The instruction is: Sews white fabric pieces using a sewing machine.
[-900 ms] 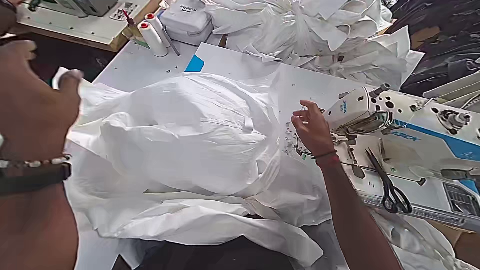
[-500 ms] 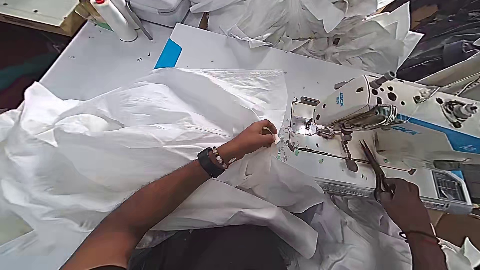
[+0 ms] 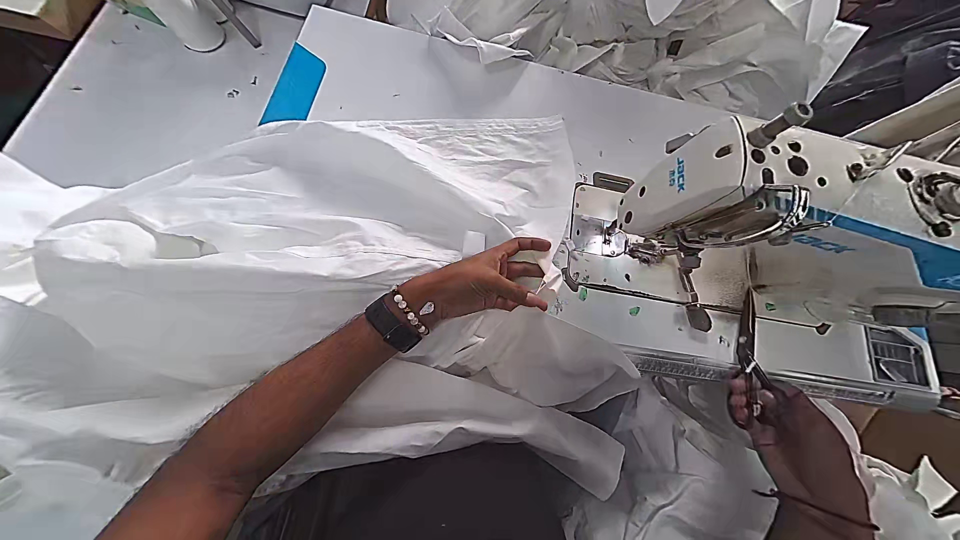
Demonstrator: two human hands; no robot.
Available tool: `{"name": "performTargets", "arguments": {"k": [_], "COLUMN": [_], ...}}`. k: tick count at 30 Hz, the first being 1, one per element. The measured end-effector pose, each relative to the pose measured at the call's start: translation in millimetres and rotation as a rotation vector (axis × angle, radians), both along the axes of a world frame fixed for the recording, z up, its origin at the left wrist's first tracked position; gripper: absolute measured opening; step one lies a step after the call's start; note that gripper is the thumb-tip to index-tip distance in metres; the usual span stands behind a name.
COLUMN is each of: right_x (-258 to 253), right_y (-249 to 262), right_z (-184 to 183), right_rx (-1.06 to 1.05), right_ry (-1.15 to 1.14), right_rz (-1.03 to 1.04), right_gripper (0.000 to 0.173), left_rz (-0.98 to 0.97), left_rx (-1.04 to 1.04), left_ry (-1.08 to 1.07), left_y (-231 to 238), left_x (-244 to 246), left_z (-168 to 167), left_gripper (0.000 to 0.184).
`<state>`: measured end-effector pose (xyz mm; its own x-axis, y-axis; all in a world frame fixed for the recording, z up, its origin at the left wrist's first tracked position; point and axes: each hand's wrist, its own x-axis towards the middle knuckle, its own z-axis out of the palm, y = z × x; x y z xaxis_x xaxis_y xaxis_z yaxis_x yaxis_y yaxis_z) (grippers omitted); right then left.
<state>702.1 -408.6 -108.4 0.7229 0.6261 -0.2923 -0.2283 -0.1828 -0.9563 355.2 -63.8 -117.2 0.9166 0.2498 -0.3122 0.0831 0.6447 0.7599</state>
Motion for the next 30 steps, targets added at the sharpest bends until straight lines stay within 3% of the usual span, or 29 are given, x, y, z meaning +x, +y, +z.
{"name": "performTargets", "arguments": {"k": [2, 4, 6, 8, 15, 17, 20, 22, 24, 26, 28, 30], "right_x": [-30, -69, -114, -147, -160, -155, -130, -108, -79, -42, -21, -38], "right_y": [-12, -12, 9, 42, 82, 68, 30, 17, 23, 39, 56, 73], "right_z": [-5, -11, -1, 17, 25, 36, 53, 53, 45, 30, 29, 47], "right_rx": [0.45, 0.708, 0.645, 0.471, 0.269, 0.236, 0.218, 0.091, -0.197, -0.604, -0.965, -0.999], "right_ry": [0.352, 0.604, 0.61, 0.543, 0.413, 0.337, 0.194, 0.005, -0.269, -0.592, -0.842, -1.023], "right_rz": [0.083, 0.312, 0.453, 0.536, 0.748, 0.737, 0.519, 0.303, 0.162, 0.147, 0.217, 0.261], "right_gripper": [0.027, 0.05, 0.047, 0.03, 0.019, 0.018, 0.013, 0.011, 0.016, 0.028, 0.034, 0.033], "left_rz": [-0.035, -0.039, -0.052, -0.079, -0.103, -0.16, -0.247, -0.5, -0.737, -0.621, -0.328, 0.019], "left_rx": [-0.011, -0.019, 0.0, 0.003, 0.105, 0.345, 0.836, 0.981, 0.949, 0.966, 1.142, 1.415], "left_ry": [-0.057, -0.076, -0.07, -0.075, -0.085, -0.053, -0.125, -0.264, -0.364, -0.357, -0.198, 0.167], "left_y": [4, 4, 5, 6, 4, -8, -62, -99, -110, -82, -23, 48], "left_x": [-1, -2, -2, -1, -8, -14, -31, -39, -29, -3, 30, 65], "left_z": [-6, -8, -8, -7, -6, 2, -4, -12, -10, 15, 43, 56], "left_gripper": [0.083, 0.086, 0.089, 0.092, 0.104, 0.11, 0.078, 0.056, 0.037, 0.025, 0.022, 0.022]}}
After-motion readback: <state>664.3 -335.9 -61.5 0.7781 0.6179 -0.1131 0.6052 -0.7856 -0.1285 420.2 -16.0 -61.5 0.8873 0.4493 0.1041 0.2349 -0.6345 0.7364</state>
